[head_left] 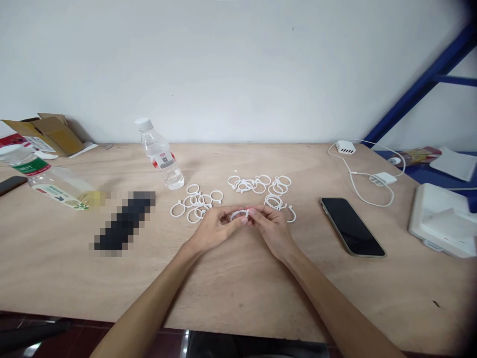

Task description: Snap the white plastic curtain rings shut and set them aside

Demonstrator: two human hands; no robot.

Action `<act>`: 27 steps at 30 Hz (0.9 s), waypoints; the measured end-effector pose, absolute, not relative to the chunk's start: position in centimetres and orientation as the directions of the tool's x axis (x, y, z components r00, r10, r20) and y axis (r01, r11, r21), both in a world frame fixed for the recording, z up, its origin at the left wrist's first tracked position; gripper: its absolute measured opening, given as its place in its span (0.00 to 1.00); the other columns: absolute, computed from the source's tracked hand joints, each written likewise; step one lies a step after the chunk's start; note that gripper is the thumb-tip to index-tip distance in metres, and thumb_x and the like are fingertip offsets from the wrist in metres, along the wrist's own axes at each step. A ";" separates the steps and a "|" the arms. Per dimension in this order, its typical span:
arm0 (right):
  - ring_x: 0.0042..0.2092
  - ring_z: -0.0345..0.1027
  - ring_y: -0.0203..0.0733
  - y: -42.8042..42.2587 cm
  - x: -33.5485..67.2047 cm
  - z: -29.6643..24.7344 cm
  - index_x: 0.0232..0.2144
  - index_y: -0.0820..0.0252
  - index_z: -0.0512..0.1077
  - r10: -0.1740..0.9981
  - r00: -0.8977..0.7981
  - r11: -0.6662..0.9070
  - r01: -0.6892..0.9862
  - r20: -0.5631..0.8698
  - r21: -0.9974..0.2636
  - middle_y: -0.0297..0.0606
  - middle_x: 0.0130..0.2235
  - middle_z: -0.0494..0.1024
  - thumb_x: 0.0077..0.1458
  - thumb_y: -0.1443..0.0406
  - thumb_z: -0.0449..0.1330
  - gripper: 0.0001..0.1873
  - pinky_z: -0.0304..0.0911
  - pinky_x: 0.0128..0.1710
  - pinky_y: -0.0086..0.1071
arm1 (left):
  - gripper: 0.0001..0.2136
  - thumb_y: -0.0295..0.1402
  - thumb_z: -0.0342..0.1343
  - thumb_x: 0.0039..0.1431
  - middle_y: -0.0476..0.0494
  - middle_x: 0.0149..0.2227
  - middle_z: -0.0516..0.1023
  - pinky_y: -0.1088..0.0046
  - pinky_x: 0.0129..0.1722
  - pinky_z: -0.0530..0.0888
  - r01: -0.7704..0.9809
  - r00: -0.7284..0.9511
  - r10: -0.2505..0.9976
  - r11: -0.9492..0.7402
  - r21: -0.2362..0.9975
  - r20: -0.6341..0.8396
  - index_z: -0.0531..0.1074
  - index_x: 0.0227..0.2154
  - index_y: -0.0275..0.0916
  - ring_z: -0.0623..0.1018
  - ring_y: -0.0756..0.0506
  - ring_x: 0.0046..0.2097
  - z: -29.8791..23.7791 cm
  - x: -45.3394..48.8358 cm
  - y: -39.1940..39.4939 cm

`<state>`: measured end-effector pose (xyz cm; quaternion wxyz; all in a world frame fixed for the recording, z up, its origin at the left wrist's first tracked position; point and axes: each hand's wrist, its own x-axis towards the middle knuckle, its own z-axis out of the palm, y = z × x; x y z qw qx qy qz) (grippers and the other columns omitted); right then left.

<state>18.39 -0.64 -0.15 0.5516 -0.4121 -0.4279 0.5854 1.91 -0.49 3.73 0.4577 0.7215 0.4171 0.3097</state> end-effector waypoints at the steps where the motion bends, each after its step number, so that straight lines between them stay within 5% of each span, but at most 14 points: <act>1: 0.29 0.65 0.36 -0.7 18.4 0.0 0.27 0.59 0.78 0.998 -0.059 -0.026 -0.293 -0.009 -0.956 0.35 0.26 0.77 0.45 0.56 0.68 0.12 0.63 0.32 0.33 | 0.18 0.40 0.51 0.61 0.44 0.39 0.81 0.76 0.33 0.69 0.305 0.477 0.876 -0.248 0.920 0.078 0.75 0.48 0.38 0.76 0.47 0.35 3.8 1.8 -0.5; 7: 0.25 0.65 0.36 -0.9 18.6 0.1 0.24 0.60 0.76 0.996 -0.063 0.051 -0.112 0.059 -0.992 0.34 0.24 0.76 0.49 0.57 0.64 0.12 0.64 0.29 0.32 | 0.14 0.37 0.48 0.63 0.46 0.40 0.81 0.72 0.37 0.69 0.449 0.523 0.844 -0.388 0.805 0.115 0.77 0.43 0.41 0.76 0.45 0.37 3.6 1.5 -0.4; 12: 0.29 0.72 0.41 -1.3 17.9 -0.7 0.39 0.59 0.78 0.982 -0.062 0.188 0.211 0.179 -0.959 0.38 0.29 0.81 0.55 0.61 0.57 0.13 0.68 0.31 0.35 | 0.15 0.34 0.53 0.58 0.39 0.44 0.78 0.59 0.51 0.65 0.703 0.453 0.869 -0.486 0.518 0.200 0.72 0.48 0.40 0.72 0.38 0.47 1.7 0.9 0.3; 17: 0.41 0.75 0.46 -1.8 17.2 -0.9 0.41 0.56 0.78 0.925 -0.170 0.381 0.409 0.341 -0.829 0.41 0.41 0.82 0.57 0.66 0.54 0.14 0.68 0.42 0.39 | 0.16 0.33 0.50 0.59 0.36 0.55 0.71 0.50 0.52 0.60 0.896 0.240 0.940 -0.311 0.317 0.242 0.72 0.49 0.39 0.65 0.32 0.53 1.0 0.4 1.0; 21: 0.39 0.75 0.44 -1.8 17.2 -0.9 0.40 0.58 0.78 0.914 -0.203 0.406 0.416 0.353 -0.814 0.41 0.39 0.82 0.57 0.69 0.54 0.13 0.68 0.41 0.37 | 0.16 0.37 0.52 0.58 0.37 0.50 0.75 0.53 0.51 0.60 0.904 0.180 0.940 -0.273 0.328 0.288 0.73 0.47 0.40 0.67 0.34 0.50 2.0 1.9 2.7; 27: 0.36 0.74 0.42 -1.8 17.3 -1.0 0.37 0.58 0.78 0.911 -0.209 0.411 0.411 0.355 -0.814 0.40 0.35 0.82 0.56 0.70 0.55 0.12 0.68 0.38 0.35 | 0.17 0.46 0.52 0.58 0.34 0.35 0.80 0.53 0.48 0.61 0.905 0.175 0.956 -0.250 0.344 0.234 0.77 0.31 0.37 0.70 0.33 0.45 2.1 5.5 6.7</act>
